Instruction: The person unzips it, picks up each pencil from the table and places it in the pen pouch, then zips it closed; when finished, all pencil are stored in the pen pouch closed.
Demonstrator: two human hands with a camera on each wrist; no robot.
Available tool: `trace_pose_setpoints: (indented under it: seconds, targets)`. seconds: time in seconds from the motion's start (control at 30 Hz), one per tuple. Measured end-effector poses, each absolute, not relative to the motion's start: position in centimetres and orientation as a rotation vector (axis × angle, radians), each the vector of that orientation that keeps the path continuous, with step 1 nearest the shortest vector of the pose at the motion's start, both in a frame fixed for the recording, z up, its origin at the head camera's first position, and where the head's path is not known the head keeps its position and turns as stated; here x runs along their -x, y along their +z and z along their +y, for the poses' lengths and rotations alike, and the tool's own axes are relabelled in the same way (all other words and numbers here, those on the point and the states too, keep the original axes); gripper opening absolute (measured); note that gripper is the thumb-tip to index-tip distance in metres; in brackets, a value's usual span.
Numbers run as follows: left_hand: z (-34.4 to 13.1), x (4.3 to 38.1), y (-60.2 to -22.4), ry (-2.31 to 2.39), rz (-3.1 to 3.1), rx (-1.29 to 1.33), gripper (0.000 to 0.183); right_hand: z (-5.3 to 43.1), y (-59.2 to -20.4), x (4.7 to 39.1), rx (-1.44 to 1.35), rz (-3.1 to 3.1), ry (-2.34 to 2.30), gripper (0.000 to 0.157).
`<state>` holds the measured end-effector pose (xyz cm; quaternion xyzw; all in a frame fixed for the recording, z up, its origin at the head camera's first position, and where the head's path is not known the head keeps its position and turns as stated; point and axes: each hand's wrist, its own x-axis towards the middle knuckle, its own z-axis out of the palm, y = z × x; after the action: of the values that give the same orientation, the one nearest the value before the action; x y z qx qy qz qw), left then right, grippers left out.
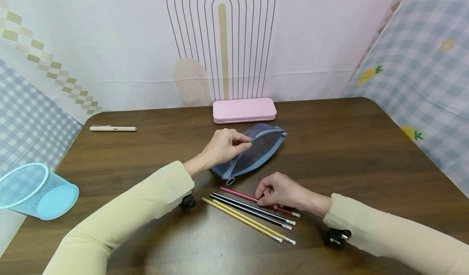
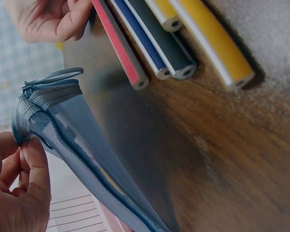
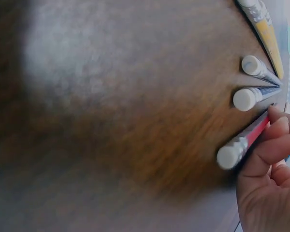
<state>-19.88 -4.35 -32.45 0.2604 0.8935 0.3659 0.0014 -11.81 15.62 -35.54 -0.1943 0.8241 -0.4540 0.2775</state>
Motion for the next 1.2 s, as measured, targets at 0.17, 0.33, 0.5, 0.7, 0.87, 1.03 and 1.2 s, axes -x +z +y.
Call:
trace_pose_setpoints:
  seconds: [0.17, 0.33, 0.5, 0.7, 0.87, 1.03, 1.2]
  targets:
    - [-4.5, 19.9, -32.6, 1.150, 2.806, -0.809, 0.018, 15.7, -35.7, 12.0, 0.589, 2.262, -1.141, 0.003]
    - [-4.6, 19.8, -32.5, 1.149, 2.811, -0.808, 0.018, 16.8, -35.2, 12.2, 0.579, 2.185, -1.174, 0.007]
    - [-4.6, 19.8, -32.5, 1.158, 2.805, -0.800, 0.018, 18.8, -34.3, 12.5, 0.551, 2.108, -1.204, 0.011]
    - [-4.7, 19.8, -32.4, 1.156, 2.809, -0.786, 0.017, 21.1, -33.9, 13.3, 0.391, 1.997, -1.310, 0.012]
    - [-4.8, 19.7, -32.5, 1.148, 2.811, -0.774, 0.017, 21.2, -34.3, 14.3, 0.109, 1.764, -1.617, 0.007]
    - [-4.7, 19.8, -32.5, 1.151, 2.800, -0.795, 0.018, 19.7, -34.8, 14.9, -0.037, 1.606, -1.822, 0.008]
    - [-4.7, 19.8, -32.5, 1.156, 2.809, -0.799, 0.017, 18.3, -35.1, 15.5, -0.117, 1.550, -1.941, 0.012]
